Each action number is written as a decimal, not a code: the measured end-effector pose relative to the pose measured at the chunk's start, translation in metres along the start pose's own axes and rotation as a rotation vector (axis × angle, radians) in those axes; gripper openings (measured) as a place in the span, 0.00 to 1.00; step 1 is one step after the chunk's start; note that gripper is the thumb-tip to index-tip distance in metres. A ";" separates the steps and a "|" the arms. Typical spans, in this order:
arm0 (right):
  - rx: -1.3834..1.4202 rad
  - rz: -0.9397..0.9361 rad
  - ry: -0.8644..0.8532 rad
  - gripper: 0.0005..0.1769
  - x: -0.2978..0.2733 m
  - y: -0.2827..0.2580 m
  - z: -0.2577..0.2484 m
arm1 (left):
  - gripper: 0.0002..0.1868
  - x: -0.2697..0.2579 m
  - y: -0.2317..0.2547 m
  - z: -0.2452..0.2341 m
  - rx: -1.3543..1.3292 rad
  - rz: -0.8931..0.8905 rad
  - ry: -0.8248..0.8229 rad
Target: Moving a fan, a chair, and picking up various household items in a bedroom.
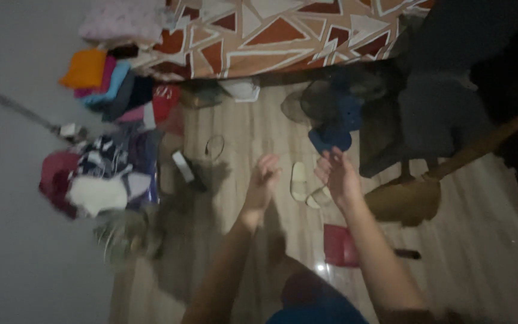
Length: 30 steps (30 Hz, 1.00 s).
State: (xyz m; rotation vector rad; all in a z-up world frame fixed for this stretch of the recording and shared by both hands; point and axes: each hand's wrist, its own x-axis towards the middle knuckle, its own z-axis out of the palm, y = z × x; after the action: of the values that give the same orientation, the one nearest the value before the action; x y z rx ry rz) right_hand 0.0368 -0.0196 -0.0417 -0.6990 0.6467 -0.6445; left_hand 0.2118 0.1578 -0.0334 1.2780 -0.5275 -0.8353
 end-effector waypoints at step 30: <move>-0.647 0.044 0.632 0.33 0.346 0.360 -0.234 | 0.31 0.361 -0.491 -0.118 0.437 -0.183 -0.594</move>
State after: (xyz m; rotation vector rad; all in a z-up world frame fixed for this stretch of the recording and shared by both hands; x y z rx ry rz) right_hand 0.1979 -0.1381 -0.5551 -1.0818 1.4903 -0.6151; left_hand 0.3994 -0.0867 -0.5719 1.4832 -1.1244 -1.3153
